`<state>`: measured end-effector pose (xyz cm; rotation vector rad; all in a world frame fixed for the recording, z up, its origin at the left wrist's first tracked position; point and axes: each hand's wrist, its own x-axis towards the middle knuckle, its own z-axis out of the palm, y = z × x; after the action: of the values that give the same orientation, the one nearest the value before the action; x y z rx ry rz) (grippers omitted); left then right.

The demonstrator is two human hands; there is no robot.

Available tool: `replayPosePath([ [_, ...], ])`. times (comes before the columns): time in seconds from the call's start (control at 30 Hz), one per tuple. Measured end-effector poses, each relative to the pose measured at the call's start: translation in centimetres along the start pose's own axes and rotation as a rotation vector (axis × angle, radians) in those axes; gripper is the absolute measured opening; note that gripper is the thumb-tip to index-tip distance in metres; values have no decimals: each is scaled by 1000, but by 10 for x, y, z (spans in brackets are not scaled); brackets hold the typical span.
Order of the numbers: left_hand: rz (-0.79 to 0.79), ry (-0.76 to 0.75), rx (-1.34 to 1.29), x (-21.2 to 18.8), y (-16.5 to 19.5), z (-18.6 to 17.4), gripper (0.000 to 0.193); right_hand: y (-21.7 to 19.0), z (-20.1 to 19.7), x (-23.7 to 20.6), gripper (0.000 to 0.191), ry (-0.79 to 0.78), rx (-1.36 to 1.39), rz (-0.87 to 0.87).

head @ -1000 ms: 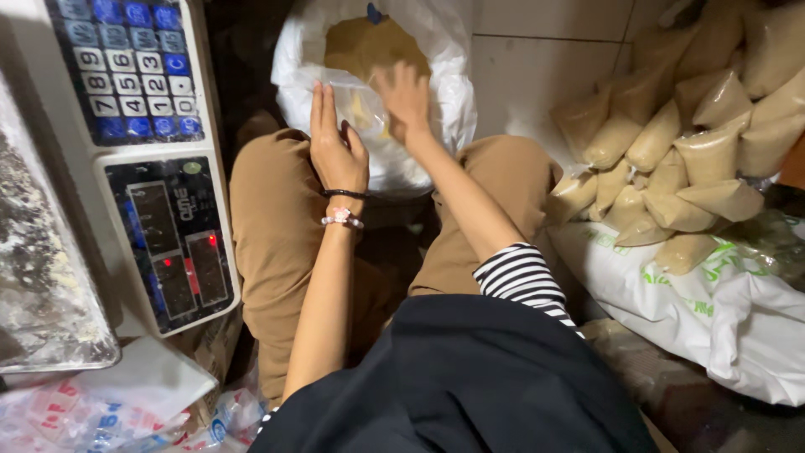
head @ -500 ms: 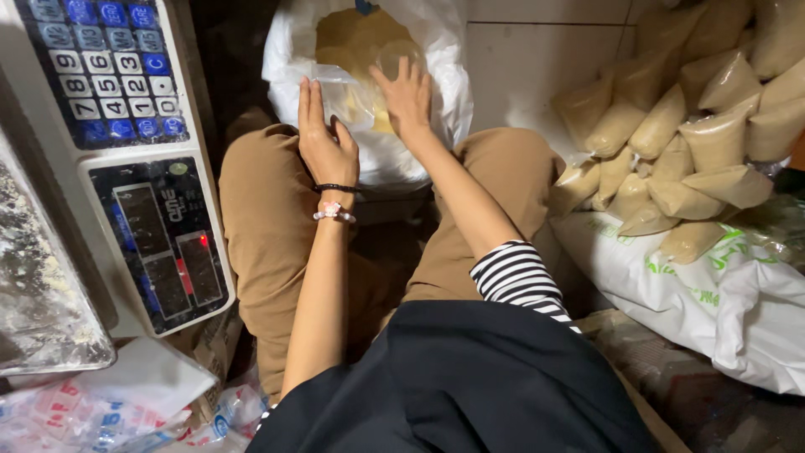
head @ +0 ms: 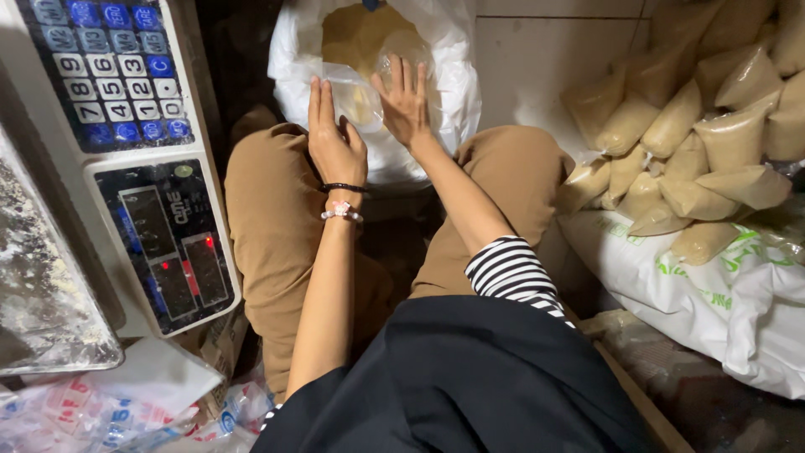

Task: The person scoops a granular material from a large sack into small plastic bags, weighs each bag on a digital scale, and adjusts the contents to reach a target weight. The person then ties the filled bags and places them aside.

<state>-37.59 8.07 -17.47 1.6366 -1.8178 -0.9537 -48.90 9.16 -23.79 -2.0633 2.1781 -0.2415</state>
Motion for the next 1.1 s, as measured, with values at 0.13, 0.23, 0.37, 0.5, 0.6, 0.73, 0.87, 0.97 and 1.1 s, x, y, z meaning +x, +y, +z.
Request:
replayPosePath([
  [0.13, -20, -27, -8, -1, -1, 2, 66, 3, 4, 5, 47, 37, -71, -31],
  [0.23, -17, -33, 4, -1, -1, 3, 66, 4, 8, 8, 53, 108, -92, -8],
  [0.37, -38, -53, 2, -1, -4, 5, 63, 10, 11, 10, 70, 24, -246, 70],
  [0.5, -53, -85, -4, -4, -7, 9, 61, 18, 11, 13, 91, -84, -54, 148],
  [0.6, 6, -82, 35, -5, -9, 10, 63, 17, 12, 13, 94, -70, 35, 195],
  [0.73, 44, -168, 115, -14, -8, 7, 66, 14, 13, 11, 94, -78, 37, 249],
  [0.87, -62, -346, 178, -32, -3, 5, 59, 9, 17, 16, 98, -116, 107, 398],
  [0.97, -83, -396, 198, -34, -2, 8, 56, 7, 19, 20, 99, -123, 164, 413],
  [1.1, -74, -408, 201, -32, -4, 10, 57, 7, 26, 21, 96, -205, 295, 491],
])
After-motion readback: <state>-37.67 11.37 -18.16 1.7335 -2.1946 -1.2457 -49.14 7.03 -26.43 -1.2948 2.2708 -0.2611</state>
